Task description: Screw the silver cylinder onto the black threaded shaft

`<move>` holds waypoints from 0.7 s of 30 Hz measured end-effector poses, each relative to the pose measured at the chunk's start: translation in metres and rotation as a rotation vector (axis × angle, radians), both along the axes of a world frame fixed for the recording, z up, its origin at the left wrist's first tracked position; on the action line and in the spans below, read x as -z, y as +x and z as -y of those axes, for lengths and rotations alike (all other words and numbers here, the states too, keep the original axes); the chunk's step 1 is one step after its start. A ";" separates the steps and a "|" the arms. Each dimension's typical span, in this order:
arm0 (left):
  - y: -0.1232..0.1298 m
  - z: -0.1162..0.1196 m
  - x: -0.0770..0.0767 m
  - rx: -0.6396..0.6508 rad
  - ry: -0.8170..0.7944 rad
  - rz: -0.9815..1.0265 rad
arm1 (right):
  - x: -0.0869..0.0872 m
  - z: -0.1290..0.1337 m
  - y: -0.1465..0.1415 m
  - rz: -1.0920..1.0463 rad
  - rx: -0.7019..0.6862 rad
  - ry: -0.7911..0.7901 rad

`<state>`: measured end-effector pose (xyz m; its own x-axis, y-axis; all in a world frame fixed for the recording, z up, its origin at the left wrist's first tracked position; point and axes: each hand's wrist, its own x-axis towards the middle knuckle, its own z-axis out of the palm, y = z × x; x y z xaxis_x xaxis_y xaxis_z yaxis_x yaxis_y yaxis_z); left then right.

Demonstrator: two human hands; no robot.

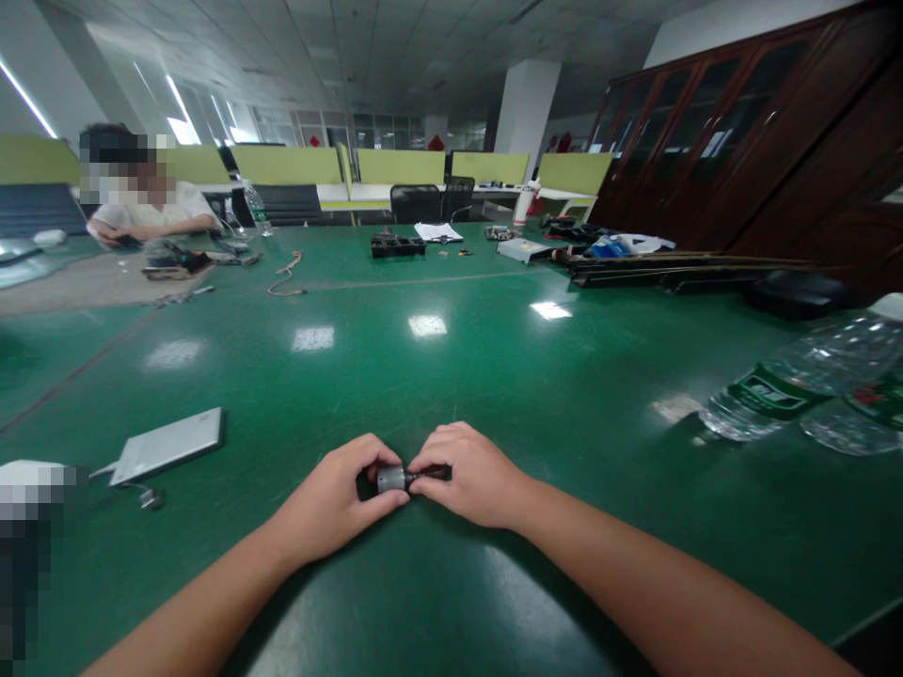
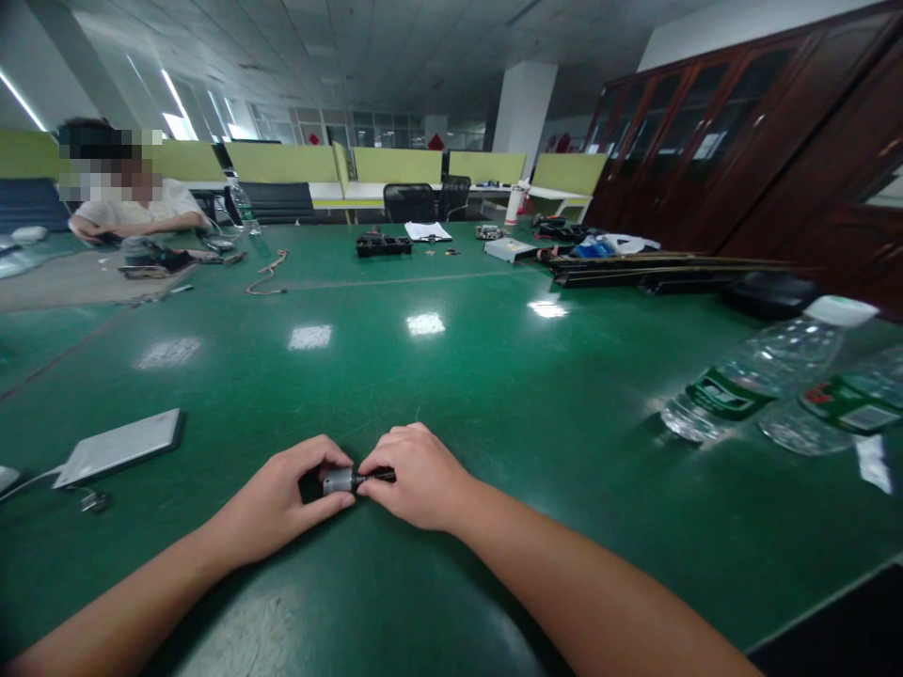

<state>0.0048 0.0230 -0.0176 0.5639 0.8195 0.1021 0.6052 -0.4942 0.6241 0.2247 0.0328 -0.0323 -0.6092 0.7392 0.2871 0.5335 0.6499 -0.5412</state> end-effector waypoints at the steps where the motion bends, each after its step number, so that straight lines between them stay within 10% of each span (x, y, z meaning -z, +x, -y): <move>1: 0.001 0.000 0.000 -0.004 -0.006 -0.006 | 0.000 0.001 0.000 0.002 -0.004 0.002; 21: 0.002 0.000 0.001 0.014 -0.036 -0.021 | 0.001 0.003 -0.001 0.017 -0.030 0.025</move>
